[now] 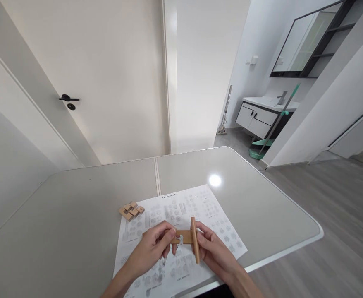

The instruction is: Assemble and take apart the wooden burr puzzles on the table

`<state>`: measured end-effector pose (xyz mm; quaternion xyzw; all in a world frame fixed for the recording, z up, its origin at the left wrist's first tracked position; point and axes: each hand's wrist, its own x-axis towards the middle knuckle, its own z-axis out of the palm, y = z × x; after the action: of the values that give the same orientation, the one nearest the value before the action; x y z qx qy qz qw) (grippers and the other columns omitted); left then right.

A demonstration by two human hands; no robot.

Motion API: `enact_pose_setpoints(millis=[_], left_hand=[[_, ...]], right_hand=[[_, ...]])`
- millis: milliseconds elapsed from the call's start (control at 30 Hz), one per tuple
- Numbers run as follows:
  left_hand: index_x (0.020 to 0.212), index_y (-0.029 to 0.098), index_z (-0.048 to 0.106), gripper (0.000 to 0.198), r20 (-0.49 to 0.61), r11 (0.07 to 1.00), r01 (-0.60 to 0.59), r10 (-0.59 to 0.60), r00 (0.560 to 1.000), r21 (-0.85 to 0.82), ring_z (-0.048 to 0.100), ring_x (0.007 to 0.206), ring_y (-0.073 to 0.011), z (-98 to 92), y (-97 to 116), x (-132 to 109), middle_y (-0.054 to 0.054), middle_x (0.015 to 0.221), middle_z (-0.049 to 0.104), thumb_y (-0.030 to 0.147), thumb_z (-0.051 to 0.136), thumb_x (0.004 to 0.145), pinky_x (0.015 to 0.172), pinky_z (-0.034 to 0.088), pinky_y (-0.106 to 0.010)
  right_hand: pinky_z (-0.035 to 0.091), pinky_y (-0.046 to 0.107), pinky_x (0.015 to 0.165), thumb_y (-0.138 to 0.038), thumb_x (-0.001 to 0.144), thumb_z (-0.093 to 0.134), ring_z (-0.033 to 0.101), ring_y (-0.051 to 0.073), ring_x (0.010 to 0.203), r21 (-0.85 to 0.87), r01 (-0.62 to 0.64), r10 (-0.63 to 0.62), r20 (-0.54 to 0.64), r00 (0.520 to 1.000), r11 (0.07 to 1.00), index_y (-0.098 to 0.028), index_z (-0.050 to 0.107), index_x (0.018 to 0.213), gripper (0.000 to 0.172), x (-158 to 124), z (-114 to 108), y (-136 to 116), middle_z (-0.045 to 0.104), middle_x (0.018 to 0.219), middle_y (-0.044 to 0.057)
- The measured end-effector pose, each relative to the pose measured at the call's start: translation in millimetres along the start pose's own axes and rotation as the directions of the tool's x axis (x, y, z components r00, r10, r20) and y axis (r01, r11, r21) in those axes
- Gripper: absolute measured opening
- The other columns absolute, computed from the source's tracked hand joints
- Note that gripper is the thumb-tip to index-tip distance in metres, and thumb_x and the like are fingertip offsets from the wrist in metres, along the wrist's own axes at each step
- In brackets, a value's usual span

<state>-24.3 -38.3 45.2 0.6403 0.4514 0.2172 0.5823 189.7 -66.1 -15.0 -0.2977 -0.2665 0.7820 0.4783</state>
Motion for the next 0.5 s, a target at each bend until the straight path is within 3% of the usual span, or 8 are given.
enact_pose_setpoints(millis=[133,300,500], left_hand=[[0.086,0.02,0.056,0.046,0.0,0.999,-0.016,0.016,1.0,-0.035,0.045,0.054,-0.0103,2.7,-0.6,-1.4,0.0,0.074,0.064,0.062,0.046,0.101,0.056,0.037,-0.025],[0.085,0.019,0.055,0.047,0.064,0.997,-0.029,0.033,0.997,-0.071,0.044,0.056,-0.0104,8.3,4.7,-6.0,-0.001,0.073,0.064,0.063,0.045,0.101,0.057,0.034,-0.025],[0.089,0.019,0.056,0.046,0.051,0.997,-0.015,0.019,0.999,-0.077,0.042,0.055,-0.0098,13.2,1.6,-16.1,-0.002,0.074,0.066,0.062,0.045,0.102,0.055,0.031,-0.025]], right_hand=[[0.04,0.022,0.059,-0.05,0.072,0.091,0.044,0.011,0.059,0.058,0.004,-0.002,-0.028,1.0,0.998,-0.023,0.071,0.098,0.043,-0.2,1.4,4.7,0.052,0.069,-0.004],[0.035,0.02,0.053,-0.05,0.067,0.094,0.034,0.008,0.052,0.172,0.002,-0.01,0.045,0.999,0.985,-0.023,0.07,0.094,0.045,-1.0,-4.0,14.7,0.051,0.068,-0.005],[0.027,0.021,0.051,-0.047,0.07,0.093,0.027,0.008,0.054,0.123,0.038,-0.049,0.084,0.995,0.992,-0.023,0.07,0.091,0.039,-6.8,-7.4,13.1,0.045,0.068,-0.005]])
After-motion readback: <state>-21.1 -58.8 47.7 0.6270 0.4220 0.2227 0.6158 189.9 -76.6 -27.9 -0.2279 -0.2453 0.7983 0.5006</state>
